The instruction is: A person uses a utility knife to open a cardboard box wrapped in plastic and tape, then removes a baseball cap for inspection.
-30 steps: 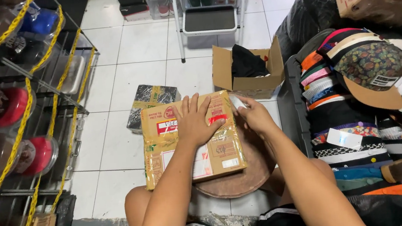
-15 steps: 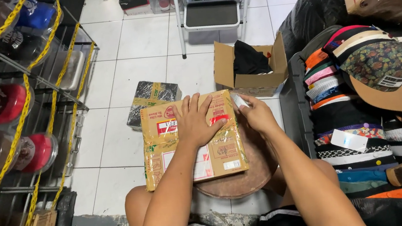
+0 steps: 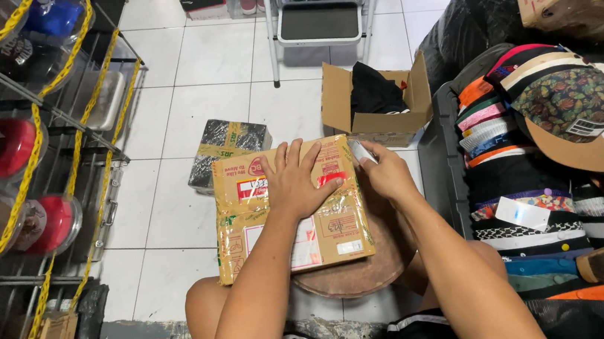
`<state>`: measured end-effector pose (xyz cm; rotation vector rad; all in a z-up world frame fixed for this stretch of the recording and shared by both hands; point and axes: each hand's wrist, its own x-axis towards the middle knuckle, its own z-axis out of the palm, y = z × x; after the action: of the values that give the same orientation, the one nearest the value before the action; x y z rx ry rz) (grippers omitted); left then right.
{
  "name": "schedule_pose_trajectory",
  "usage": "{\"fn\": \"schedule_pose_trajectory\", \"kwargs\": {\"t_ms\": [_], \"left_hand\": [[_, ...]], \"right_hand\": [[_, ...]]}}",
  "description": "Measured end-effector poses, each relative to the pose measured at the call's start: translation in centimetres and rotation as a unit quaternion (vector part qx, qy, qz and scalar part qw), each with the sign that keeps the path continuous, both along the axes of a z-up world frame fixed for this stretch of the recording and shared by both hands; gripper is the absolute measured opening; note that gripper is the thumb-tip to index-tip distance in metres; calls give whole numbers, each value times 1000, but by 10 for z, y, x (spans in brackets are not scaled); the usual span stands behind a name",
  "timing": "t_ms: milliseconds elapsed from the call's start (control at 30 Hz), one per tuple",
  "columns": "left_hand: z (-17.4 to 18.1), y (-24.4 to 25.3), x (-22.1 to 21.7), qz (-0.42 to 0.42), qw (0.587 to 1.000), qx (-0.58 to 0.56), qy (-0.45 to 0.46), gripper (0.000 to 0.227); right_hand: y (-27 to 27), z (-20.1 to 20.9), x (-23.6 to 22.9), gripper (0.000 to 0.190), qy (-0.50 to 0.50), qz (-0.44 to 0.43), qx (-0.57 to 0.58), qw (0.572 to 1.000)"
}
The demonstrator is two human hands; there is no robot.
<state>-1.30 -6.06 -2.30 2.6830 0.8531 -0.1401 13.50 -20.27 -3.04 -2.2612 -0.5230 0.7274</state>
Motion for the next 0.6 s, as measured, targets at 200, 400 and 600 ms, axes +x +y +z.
{"fn": "schedule_pose_trajectory", "kwargs": {"t_ms": [200, 400, 600], "left_hand": [[3, 0, 0, -1, 1000, 2, 1, 89], [1, 0, 3, 2, 1000, 4, 8, 88], [2, -1, 2, 3, 1000, 6, 4, 86]], "right_hand": [[4, -12, 18, 46, -26, 37, -19, 999], [1, 3, 18, 47, -40, 71, -47, 996], [-2, 76, -26, 46, -26, 86, -65, 994]]}}
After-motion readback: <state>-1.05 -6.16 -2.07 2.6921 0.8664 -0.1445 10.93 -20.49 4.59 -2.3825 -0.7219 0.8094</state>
